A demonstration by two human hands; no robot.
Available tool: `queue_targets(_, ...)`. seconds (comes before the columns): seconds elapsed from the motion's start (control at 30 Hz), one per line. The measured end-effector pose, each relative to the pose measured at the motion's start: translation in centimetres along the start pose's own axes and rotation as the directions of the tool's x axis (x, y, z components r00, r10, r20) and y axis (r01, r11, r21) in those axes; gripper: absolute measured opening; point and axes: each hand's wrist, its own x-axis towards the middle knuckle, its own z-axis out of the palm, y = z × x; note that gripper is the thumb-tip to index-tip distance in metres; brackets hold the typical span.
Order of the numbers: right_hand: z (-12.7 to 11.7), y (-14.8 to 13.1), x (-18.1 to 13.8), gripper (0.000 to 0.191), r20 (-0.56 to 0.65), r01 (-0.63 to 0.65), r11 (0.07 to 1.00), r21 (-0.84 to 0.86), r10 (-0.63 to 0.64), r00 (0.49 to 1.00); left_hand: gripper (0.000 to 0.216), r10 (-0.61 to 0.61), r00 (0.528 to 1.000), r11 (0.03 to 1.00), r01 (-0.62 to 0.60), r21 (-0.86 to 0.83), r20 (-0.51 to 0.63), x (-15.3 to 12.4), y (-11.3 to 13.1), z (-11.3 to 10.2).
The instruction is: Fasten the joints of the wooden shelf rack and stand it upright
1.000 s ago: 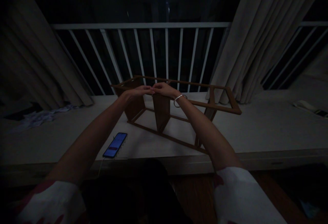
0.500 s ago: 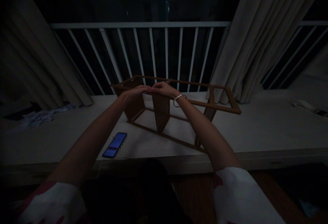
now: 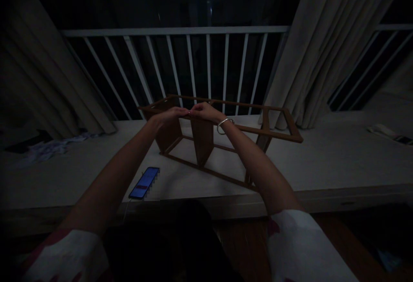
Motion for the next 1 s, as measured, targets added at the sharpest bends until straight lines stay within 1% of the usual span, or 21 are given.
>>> queue_targets(0.1, 0.0, 0.0, 0.0, 0.034, -0.011, 0.000, 1.000, -0.010, 0.000, 1.000, 0.026, -0.005, 1.000, 1.000, 0.005, 0.023, -0.017, 0.1, 0.0, 0.1)
queue_targets(0.27, 0.1, 0.3, 0.0, 0.033, -0.018, 0.021, 1.000, -0.018, -0.022, 1.000, 0.030, 0.010, 1.000, 1.000, -0.010, 0.023, -0.004, 0.0, 0.2, 0.2)
queue_targets(0.4, 0.1, 0.5, 0.1, 0.034, -0.019, -0.004, 1.000, -0.018, 0.004, 1.000, 0.031, 0.025, 0.999, 0.999, -0.022, 0.047, -0.043, -0.3, 0.7, 0.4)
queue_targets(0.57, 0.1, 0.2, 0.0, 0.030, -0.030, -0.030, 0.999, -0.021, 0.029, 0.999, 0.030, 0.004, 0.998, 0.999, -0.001, 0.050, -0.064, -0.4, 1.0, 0.6)
queue_targets(0.83, 0.4, 0.2, -0.1, 0.029, -0.042, -0.033, 0.999, -0.006, 0.032, 0.999, 0.033, -0.013, 0.988, 0.999, 0.019, 0.038, -0.155, 0.5, 0.1, 0.2)
queue_targets(1.0, 0.3, 0.5, 0.2, 0.028, -0.033, -0.022, 1.000, 0.021, 0.023, 0.999, 0.036, -0.028, 0.981, 0.997, 0.041, 0.066, -0.193, 0.8, 0.0, 0.2)
